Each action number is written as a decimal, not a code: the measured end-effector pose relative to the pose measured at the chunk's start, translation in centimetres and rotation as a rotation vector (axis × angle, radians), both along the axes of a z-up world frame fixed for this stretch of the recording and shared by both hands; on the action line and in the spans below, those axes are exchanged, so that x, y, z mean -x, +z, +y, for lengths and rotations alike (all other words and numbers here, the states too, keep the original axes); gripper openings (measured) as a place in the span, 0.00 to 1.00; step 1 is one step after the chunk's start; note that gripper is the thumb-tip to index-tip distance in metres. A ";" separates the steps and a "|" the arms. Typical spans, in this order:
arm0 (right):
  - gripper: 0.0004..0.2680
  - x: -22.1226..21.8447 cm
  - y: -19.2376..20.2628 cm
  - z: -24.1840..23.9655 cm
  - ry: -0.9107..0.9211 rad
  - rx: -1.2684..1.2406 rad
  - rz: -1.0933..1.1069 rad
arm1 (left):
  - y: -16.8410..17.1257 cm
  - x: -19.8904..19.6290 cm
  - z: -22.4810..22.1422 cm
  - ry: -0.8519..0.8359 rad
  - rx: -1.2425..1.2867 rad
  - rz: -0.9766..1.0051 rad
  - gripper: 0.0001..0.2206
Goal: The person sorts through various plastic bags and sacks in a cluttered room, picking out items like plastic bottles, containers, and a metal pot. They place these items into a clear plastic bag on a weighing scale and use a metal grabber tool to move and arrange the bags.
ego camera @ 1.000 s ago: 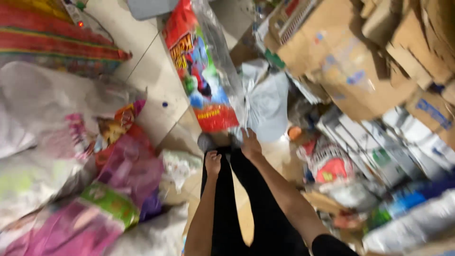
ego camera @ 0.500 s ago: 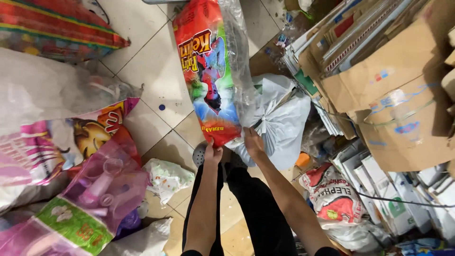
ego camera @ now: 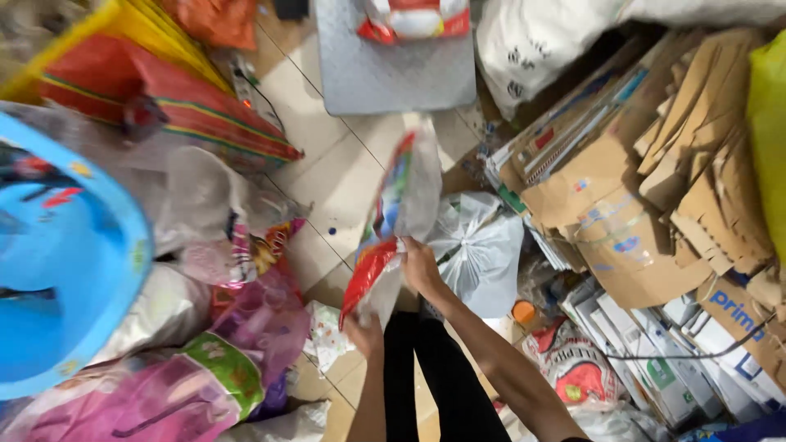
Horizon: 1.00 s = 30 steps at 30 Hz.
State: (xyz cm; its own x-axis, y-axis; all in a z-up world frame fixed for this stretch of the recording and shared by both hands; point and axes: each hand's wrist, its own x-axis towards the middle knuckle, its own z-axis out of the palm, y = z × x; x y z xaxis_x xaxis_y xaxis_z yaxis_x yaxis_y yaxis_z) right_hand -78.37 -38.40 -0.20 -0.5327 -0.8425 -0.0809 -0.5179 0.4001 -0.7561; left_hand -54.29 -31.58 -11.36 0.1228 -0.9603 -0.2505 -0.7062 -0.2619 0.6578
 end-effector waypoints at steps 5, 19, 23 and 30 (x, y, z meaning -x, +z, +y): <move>0.15 -3.5 6.2 3.2 0.031 -0.097 -0.015 | 6.7 -6.0 2.1 0.295 0.013 -0.541 0.45; 0.13 -8.2 18.1 12.2 0.804 -0.122 -0.089 | 11.3 -19.8 18.4 0.690 0.083 0.380 0.15; 0.10 -9.2 19.8 15.1 1.018 -0.049 -0.046 | 16.7 -15.8 25.4 0.871 0.107 0.406 0.18; 0.09 -12.3 25.3 17.5 1.242 -0.186 -0.033 | 26.5 -14.1 38.5 1.056 0.196 0.128 0.17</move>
State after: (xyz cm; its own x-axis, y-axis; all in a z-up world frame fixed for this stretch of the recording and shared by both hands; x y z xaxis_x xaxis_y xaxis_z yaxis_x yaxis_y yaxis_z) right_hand -66.04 -20.86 25.10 0.6154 -0.7473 -0.2504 -0.6030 -0.2418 -0.7602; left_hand -40.19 6.87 15.11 0.8957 -0.4094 -0.1737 -0.1083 -0.5797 0.8076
